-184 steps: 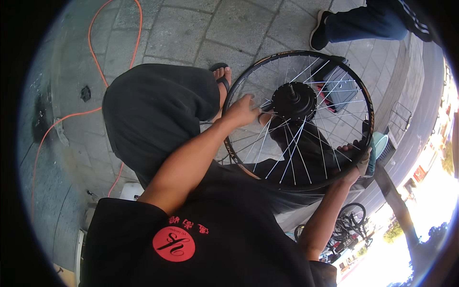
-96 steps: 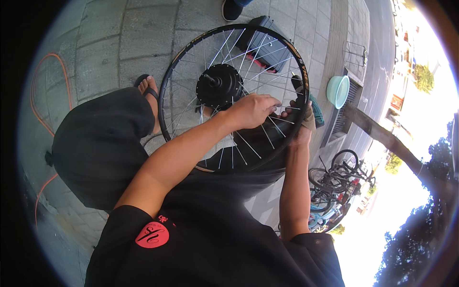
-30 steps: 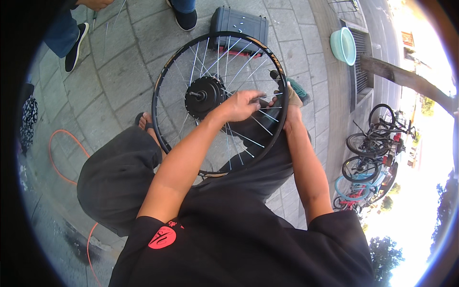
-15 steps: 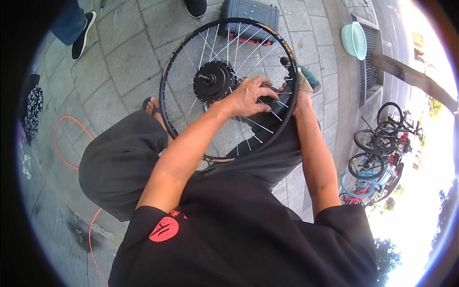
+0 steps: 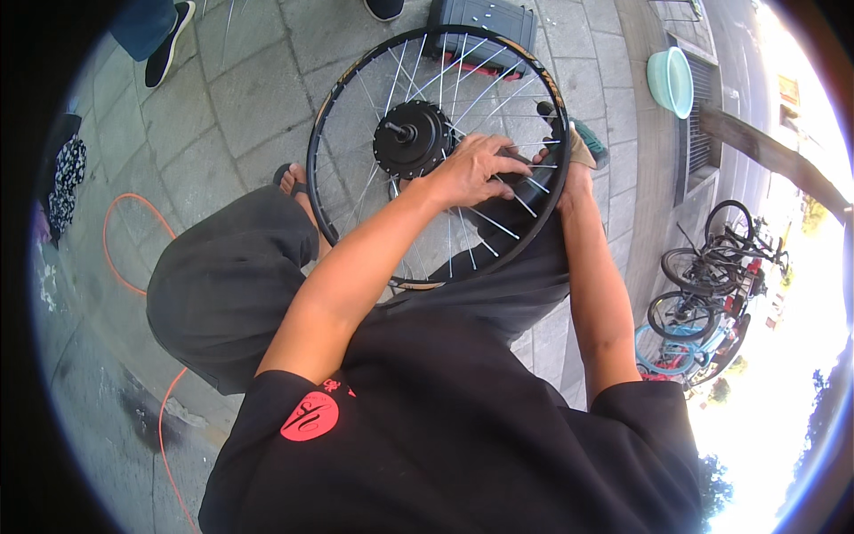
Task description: The person is repairing a bicycle wheel by tightening the spokes with a cordless drill. They rotate the wheel and adjust the spokes systematically.
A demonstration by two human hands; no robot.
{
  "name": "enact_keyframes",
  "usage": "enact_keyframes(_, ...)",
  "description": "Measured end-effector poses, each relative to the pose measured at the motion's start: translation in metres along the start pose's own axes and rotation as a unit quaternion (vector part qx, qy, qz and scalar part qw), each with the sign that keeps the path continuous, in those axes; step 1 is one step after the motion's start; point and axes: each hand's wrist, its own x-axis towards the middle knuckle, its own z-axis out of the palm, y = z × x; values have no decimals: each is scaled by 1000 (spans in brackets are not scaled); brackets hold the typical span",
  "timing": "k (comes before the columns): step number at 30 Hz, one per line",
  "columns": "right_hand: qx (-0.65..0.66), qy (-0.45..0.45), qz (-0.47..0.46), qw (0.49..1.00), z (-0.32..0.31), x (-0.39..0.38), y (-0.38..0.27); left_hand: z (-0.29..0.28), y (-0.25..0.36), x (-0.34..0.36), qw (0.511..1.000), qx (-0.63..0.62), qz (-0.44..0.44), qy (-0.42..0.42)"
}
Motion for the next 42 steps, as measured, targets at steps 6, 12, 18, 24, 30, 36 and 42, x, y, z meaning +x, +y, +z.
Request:
enact_keyframes(6,1,-9,11,1000,-5,7,2,1,2,0,1000,9,-9,12)
enact_keyframes(12,-5,-15,-6,1000,-7,12,3,-5,5,1,1000,-6,-19,-18)
enact_keyframes(18,-2,1,1,1000,-6,9,0,0,0,2,1000,0,-2,-2)
enact_keyframes(24,1,9,1,1000,0,4,1,-3,5,0,999,31,4,12)
enact_keyframes(30,-11,15,-5,1000,2,2,-1,-10,17,4,999,54,3,-3)
enact_keyframes(36,-13,27,-1,1000,11,-8,-7,-19,27,11,998,40,-38,-28)
enact_keyframes(42,-17,1,-17,1000,16,-12,-8,-6,36,33,989,-31,-127,65)
